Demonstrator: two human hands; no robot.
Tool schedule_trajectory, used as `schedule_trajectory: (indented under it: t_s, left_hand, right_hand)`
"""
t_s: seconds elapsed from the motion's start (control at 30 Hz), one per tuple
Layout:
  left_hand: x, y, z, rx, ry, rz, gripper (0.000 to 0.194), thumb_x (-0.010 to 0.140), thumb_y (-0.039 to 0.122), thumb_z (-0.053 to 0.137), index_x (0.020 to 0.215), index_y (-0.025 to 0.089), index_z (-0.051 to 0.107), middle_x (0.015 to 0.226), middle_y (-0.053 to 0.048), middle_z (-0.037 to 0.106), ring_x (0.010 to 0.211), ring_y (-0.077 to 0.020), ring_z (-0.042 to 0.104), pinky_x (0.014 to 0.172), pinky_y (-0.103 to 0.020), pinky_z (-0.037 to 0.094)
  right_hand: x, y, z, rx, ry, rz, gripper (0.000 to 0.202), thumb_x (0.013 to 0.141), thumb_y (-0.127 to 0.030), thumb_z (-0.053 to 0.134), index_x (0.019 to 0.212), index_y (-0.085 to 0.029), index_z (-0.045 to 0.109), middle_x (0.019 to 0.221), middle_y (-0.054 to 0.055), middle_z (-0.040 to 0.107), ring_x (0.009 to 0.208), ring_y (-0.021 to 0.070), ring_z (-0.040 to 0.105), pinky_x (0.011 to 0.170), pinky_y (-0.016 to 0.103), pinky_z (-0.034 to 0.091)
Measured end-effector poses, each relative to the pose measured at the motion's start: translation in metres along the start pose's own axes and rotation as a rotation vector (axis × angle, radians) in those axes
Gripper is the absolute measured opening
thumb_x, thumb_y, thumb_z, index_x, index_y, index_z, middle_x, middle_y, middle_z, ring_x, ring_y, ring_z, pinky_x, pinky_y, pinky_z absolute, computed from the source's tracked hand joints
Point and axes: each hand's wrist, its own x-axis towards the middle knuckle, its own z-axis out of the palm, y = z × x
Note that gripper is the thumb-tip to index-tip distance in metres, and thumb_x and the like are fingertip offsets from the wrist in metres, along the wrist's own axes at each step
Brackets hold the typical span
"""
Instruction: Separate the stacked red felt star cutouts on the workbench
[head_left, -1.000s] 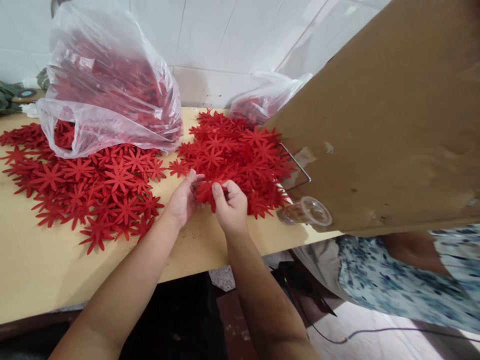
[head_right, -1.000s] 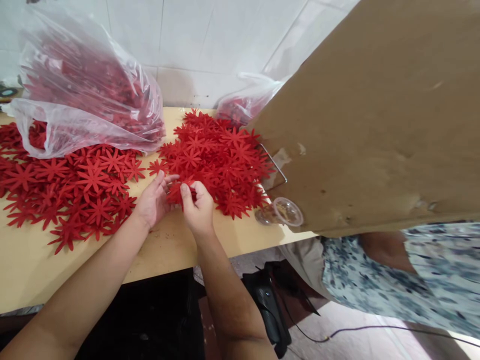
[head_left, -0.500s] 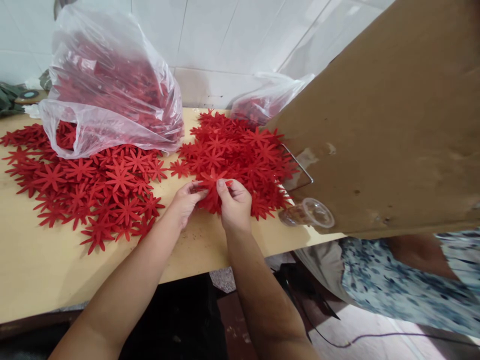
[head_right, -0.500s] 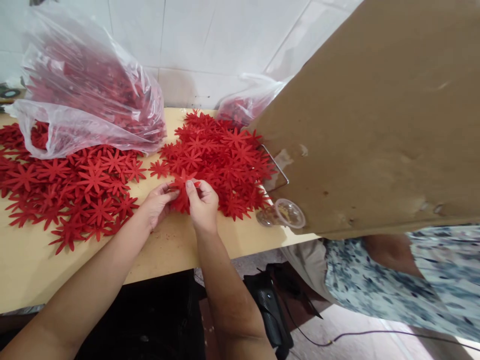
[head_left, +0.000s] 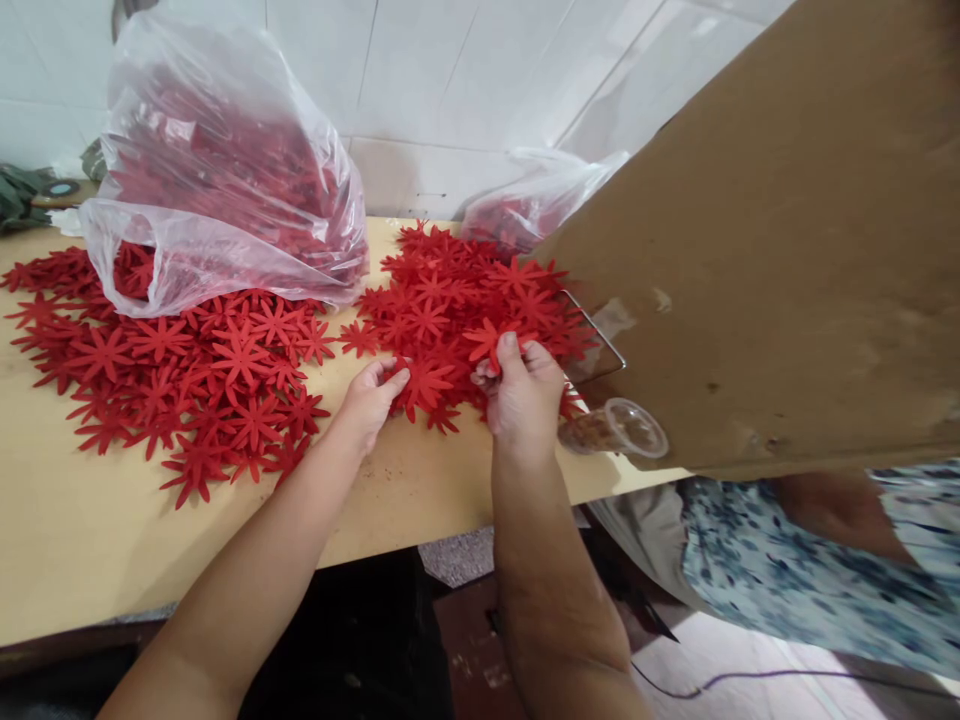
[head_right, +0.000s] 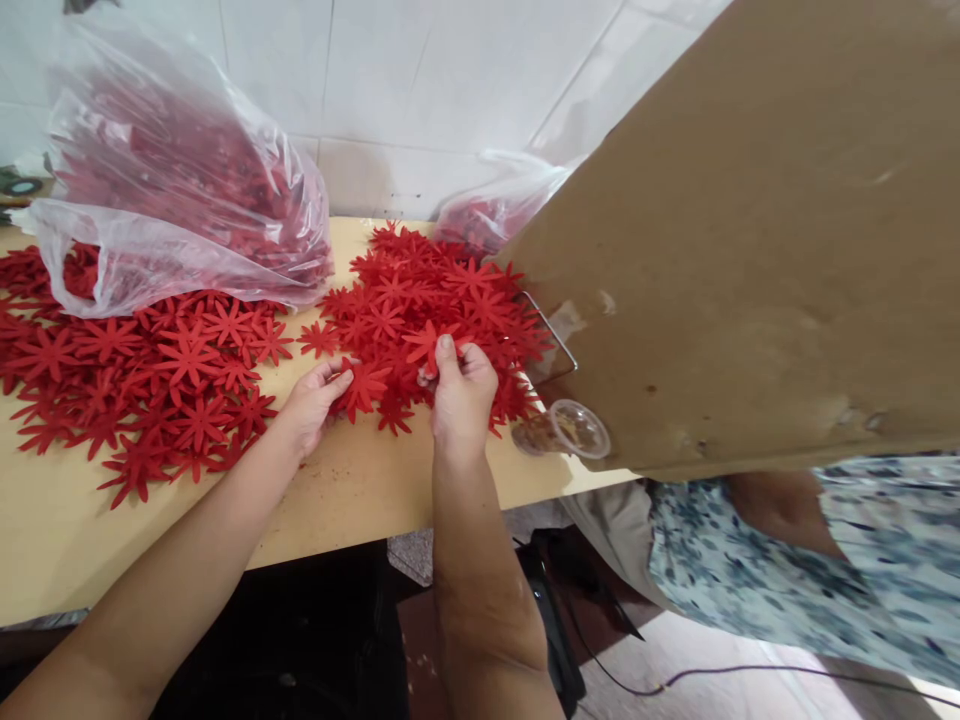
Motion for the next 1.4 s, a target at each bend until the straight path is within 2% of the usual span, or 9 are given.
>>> schedule_trajectory:
  t_s: [0.13,0.23,0.37,0.43,0.57,0.87,1.17,1.3,1.4]
  left_hand:
    - [0.002,-0.001,0.0,-0.008,0.028,0.027,0.005,0.074,0.017,0.055,0.078,0.016,0.056,0.073,0.001,0.061,0.068,-0.0086,0.056,0.079,-0.027,0.04]
    - [0.002,-0.001,-0.001,0.003,0.037,0.064,0.004,0.073,0.019,0.057,0.076,0.016,0.057,0.073,0.001,0.061,0.068,-0.0082,0.055,0.081,-0.027,0.04]
    - [0.002,-0.001,0.0,0.031,0.043,0.1,0.007,0.071,0.019,0.059,0.076,0.016,0.056,0.073,0.001,0.06,0.069,-0.0078,0.054,0.079,-0.024,0.039]
    - [0.003,-0.001,0.0,0.048,0.03,0.113,0.011,0.069,0.02,0.061,0.077,0.015,0.056,0.07,0.002,0.058,0.066,-0.007,0.052,0.074,-0.023,0.04]
    - [0.004,0.0,-0.001,0.089,0.006,0.123,0.017,0.067,0.019,0.063,0.08,0.014,0.054,0.062,0.005,0.052,0.055,-0.0048,0.046,0.061,-0.02,0.037]
    - [-0.004,0.002,0.002,0.149,-0.132,0.174,0.032,0.064,0.01,0.061,0.094,0.016,0.054,0.071,0.002,0.055,0.067,-0.0068,0.05,0.071,-0.023,0.039]
    - [-0.001,0.001,0.0,0.261,-0.027,0.199,0.019,0.067,0.011,0.059,0.085,0.014,0.058,0.063,0.004,0.049,0.059,-0.0063,0.044,0.065,-0.022,0.037]
    - [0.001,0.0,0.0,0.218,0.06,0.168,0.011,0.07,0.011,0.056,0.081,0.014,0.057,0.064,0.003,0.052,0.062,-0.0069,0.047,0.069,-0.022,0.038]
    - [0.002,0.0,-0.001,0.133,0.087,0.13,0.008,0.072,0.013,0.056,0.079,0.015,0.056,0.068,0.002,0.053,0.064,-0.0065,0.049,0.071,-0.023,0.04]
  right_hand:
    - [0.015,0.01,-0.006,-0.157,0.03,-0.084,0.032,0.066,-0.049,0.058,0.066,-0.021,0.044,0.055,-0.006,0.047,0.047,0.0076,0.046,0.048,0.025,0.045]
    - [0.017,0.011,-0.011,-0.384,0.003,-0.207,0.039,0.061,-0.045,0.064,0.088,-0.02,0.051,0.088,0.005,0.056,0.079,0.0162,0.056,0.067,0.036,0.05]
    - [-0.008,0.001,-0.008,-0.595,-0.006,-0.397,0.05,0.066,-0.045,0.061,0.107,-0.019,0.05,0.117,0.013,0.044,0.103,0.0222,0.048,0.08,0.042,0.046]
    - [-0.026,-0.004,0.0,-0.555,-0.156,-0.319,0.04,0.071,-0.047,0.055,0.099,-0.018,0.054,0.103,0.011,0.053,0.091,0.0189,0.054,0.076,0.038,0.047]
    - [-0.048,-0.007,0.016,-0.373,-0.492,0.069,0.039,0.068,-0.052,0.056,0.084,-0.016,0.055,0.078,0.005,0.061,0.07,0.0139,0.058,0.068,0.033,0.049]
    - [-0.04,0.003,0.011,-0.085,-0.329,0.094,0.027,0.063,-0.036,0.066,0.082,-0.021,0.054,0.081,-0.001,0.062,0.072,0.0101,0.059,0.072,0.028,0.048]
    - [-0.035,0.008,0.015,-0.028,-0.108,0.093,0.028,0.066,-0.044,0.062,0.065,-0.018,0.051,0.056,-0.005,0.05,0.049,0.006,0.046,0.051,0.021,0.041]
    - [-0.031,0.005,0.011,0.005,-0.043,0.108,0.036,0.068,-0.048,0.058,0.053,-0.019,0.042,0.043,-0.007,0.038,0.039,0.0056,0.035,0.042,0.021,0.034]
    - [-0.029,0.008,0.009,0.01,-0.007,0.107,0.034,0.068,-0.047,0.058,0.054,-0.019,0.044,0.045,-0.007,0.041,0.04,0.0066,0.037,0.044,0.023,0.037]
